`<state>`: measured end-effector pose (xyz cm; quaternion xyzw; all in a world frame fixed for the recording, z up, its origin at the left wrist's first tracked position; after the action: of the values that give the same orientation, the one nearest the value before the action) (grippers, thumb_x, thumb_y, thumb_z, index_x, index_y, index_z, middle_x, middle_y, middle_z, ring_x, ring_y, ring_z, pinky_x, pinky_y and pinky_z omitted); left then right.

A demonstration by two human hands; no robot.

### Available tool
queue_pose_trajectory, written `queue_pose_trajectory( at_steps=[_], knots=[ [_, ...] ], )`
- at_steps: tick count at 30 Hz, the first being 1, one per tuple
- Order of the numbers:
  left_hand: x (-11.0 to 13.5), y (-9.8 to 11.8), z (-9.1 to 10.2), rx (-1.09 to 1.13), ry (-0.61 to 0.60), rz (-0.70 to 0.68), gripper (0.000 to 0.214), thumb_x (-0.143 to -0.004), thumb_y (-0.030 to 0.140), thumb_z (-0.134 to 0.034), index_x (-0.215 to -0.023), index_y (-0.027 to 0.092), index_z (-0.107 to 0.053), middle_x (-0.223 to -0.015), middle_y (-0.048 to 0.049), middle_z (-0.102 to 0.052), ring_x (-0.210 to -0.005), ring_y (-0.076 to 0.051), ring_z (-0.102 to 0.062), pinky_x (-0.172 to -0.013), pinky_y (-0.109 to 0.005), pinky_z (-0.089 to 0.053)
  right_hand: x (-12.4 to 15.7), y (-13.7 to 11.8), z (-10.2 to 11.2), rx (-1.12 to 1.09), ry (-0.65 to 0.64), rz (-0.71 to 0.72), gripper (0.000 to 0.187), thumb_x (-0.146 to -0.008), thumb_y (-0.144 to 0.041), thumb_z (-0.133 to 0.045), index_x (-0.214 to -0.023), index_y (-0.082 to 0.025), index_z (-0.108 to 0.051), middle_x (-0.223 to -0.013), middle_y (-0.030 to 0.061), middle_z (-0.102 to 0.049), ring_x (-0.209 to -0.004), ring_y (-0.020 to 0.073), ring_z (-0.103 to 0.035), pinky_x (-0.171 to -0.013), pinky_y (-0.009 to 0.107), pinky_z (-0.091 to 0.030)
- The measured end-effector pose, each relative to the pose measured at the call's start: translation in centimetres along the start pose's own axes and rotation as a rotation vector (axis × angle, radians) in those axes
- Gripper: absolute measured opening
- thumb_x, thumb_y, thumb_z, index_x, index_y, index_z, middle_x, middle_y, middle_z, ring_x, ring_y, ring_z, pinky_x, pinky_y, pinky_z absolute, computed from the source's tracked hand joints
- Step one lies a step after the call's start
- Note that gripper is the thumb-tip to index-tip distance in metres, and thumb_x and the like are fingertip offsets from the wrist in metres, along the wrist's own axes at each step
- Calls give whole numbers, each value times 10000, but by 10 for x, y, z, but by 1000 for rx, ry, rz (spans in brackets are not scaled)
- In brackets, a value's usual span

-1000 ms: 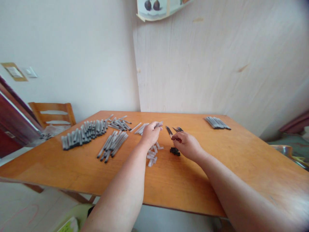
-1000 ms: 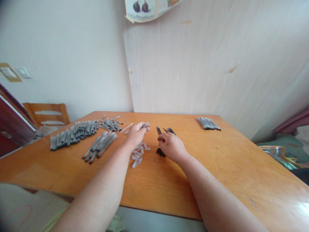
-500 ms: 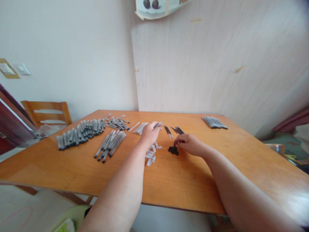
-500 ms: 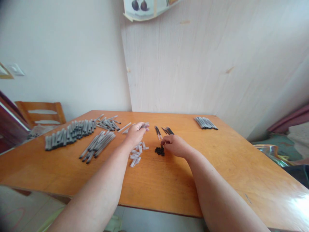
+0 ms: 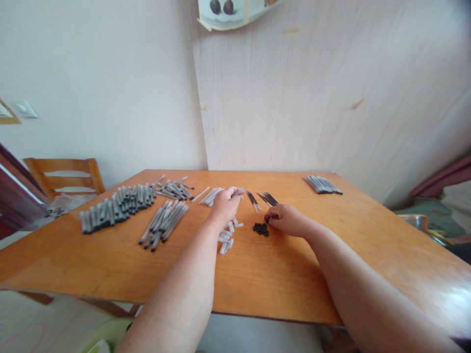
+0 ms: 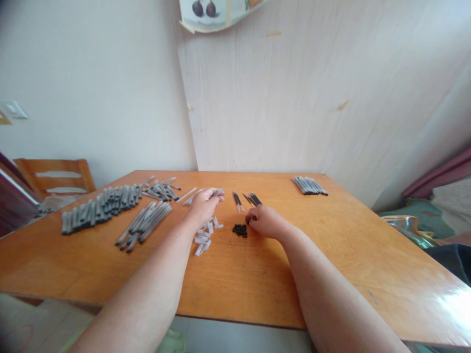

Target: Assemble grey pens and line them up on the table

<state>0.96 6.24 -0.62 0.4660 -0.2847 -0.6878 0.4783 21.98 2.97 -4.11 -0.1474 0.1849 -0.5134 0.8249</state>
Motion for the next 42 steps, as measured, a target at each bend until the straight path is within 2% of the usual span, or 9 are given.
queue_pose_trajectory(
  at_steps=[4,10,13,17,21,24,29,36,42],
  knots=[
    [-1,-1,-1,-38,-14,-17,247,-765,175,-528,-927,181,-715,-988,-68,-757,-970,-202,-672,-920,-342,-484,2,-2,4,-33,46,-67,189,-706,-92,-578,-794,-187,-716,-799,41,-723,-729,177,-621,-649,267,-426],
    [-1,-4,-7,-55,-53,-42,256,-778,201,-533,-956,186,-715,-1021,-68,-755,-1010,-200,-670,-914,-326,-482,3,-7,20,-234,254,-197,110,-716,-160,-587,-800,-181,-655,-683,5,-632,-632,141,-544,-568,249,-374],
    [0,-5,-10,-82,-76,-60,266,-784,201,-531,-977,191,-714,-995,-62,-759,-974,-199,-678,-905,-328,-487,5,-13,24,-463,306,-211,147,-727,-226,-610,-861,-177,-644,-666,-14,-589,-592,122,-488,-530,245,-345],
    [2,-5,-13,-94,-113,-83,287,-788,180,-517,-997,192,-713,-988,-59,-759,-972,-195,-680,-917,-328,-490,6,-22,25,-878,330,-172,280,-712,-274,-666,-974,-175,-666,-839,12,-658,-611,97,-483,-563,249,-377],
    [5,1,-16,-134,-143,-86,293,-792,163,-504,-991,204,-715,-958,-44,-761,-941,-189,-678,-894,-327,-497,6,-28,22,-1217,287,-159,237,-678,-288,-758,-874,-178,-681,-816,29,-680,-661,113,-553,-608,257,-439],
    [8,7,-16,-154,-154,-94,295,-798,169,-502,-994,214,-718,-935,-28,-760,-898,-183,-671,-877,-328,-499,6,-30,21,-1363,255,-158,239,-674,-291,-806,-843,-180,-677,-817,45,-696,-707,132,-608,-653,265,-501],
    [13,14,-18,-178,-171,-114,299,-794,168,-498,-984,212,-724,-904,-20,-753,-861,-177,-660,-844,-317,-497,5,-30,19,-1428,234,-164,250,-679,-309,-830,-835,-177,-686,-826,59,-708,-740,148,-644,-681,278,-539],
    [16,19,-21,-167,-209,-173,290,-793,165,-478,-947,203,-722,-865,-6,-734,-833,-161,-644,-819,-289,-495,2,-28,17,-1331,324,-140,252,-655,-323,-828,-774,-175,-663,-732,11,-660,-622,102,-547,-607,254,-446],
    [18,22,-22,-183,-247,-187,289,-792,146,-471,-920,203,-724,-852,-9,-730,-813,-166,-637,-788,-287,-495,2,-33,17,-1295,335,-128,245,-656,-319,-813,-774,-177,-651,-698,-1,-645,-625,109,-541,-617,263,-426]
  ],
)
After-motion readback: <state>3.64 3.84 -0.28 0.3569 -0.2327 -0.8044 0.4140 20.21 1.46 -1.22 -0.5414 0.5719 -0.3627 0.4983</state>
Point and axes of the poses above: each hand's wrist, its own x-axis away from the middle knuckle, its own z-axis out of the back of the hand, y = z × x, the point moved 4 cm from there along -x, towards the middle knuckle
